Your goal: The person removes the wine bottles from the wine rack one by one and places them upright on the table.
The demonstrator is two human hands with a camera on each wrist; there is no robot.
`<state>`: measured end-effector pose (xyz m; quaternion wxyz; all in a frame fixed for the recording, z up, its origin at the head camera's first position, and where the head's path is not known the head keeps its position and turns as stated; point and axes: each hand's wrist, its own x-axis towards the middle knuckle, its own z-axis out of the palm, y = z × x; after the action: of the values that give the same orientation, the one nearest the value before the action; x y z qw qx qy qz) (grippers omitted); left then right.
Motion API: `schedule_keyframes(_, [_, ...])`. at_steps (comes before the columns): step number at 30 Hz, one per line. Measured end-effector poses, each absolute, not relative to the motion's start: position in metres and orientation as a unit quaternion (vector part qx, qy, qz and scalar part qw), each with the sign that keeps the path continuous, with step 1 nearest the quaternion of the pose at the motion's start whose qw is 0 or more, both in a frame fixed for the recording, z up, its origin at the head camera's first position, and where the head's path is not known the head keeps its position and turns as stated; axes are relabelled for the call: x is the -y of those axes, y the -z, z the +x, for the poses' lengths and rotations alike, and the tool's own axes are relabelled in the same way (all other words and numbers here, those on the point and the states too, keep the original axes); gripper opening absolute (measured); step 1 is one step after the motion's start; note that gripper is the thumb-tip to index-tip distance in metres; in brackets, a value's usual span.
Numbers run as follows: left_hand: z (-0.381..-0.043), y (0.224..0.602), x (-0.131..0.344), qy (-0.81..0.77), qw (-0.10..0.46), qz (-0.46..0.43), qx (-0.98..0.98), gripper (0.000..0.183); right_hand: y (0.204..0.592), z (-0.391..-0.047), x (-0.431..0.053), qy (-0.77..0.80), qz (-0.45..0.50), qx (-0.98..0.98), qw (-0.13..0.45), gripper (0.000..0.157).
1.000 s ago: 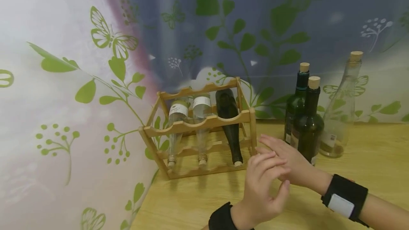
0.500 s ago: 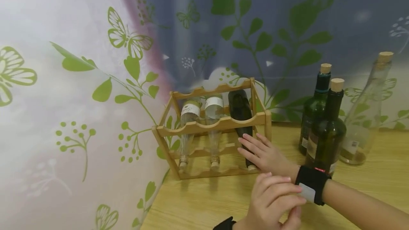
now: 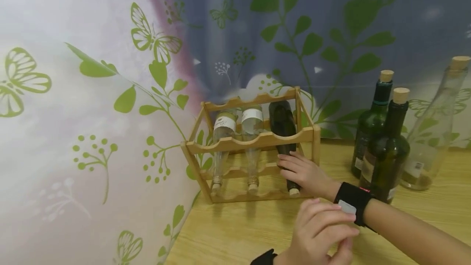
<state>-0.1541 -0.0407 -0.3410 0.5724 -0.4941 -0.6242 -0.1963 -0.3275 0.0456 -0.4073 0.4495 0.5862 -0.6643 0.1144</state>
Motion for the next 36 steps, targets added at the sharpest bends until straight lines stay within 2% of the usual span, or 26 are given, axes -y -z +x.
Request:
schedule_keyframes(1, [-0.154,0.341,0.041,0.194,0.573,-0.494,0.625,0.018,0.407,-0.328,-0.045,-0.118,0.588,0.66,0.453,0.034])
schedule_keyframes(6, [-0.155,0.338,0.043,0.196,0.577,-0.492,0.623,0.018,0.405,-0.322,-0.045,-0.14,0.601,0.649,0.444,0.031])
schedule_keyframes(12, [-0.155,0.332,0.047,0.218,0.592,-0.481,0.609,0.019,0.398,-0.292,-0.049,-0.145,0.62,0.651,0.412,0.036])
schedule_keyframes(20, [-0.155,0.335,0.05,0.234,0.593,-0.457,0.62,0.016,0.373,-0.266,-0.05,-0.312,0.602,0.615,0.403,0.028])
schedule_keyframes(26, [-0.155,0.341,0.053,0.251,0.586,-0.45,0.625,0.014,0.372,-0.252,-0.051,-0.316,0.625,0.575,0.423,0.027])
schedule_keyframes(28, [-0.155,0.341,0.054,0.257,0.588,-0.444,0.625,0.014,0.37,-0.244,-0.049,-0.325,0.618,0.56,0.446,0.024])
schedule_keyframes(31, [-0.155,0.337,0.055,0.266,0.597,-0.438,0.617,0.02,0.362,-0.23,-0.046,-0.354,0.626,0.519,0.463,0.021])
schedule_keyframes(36, [-0.154,0.331,0.058,0.294,0.613,-0.462,0.57,0.04,0.338,-0.203,-0.046,-0.419,0.645,0.437,0.467,0.021])
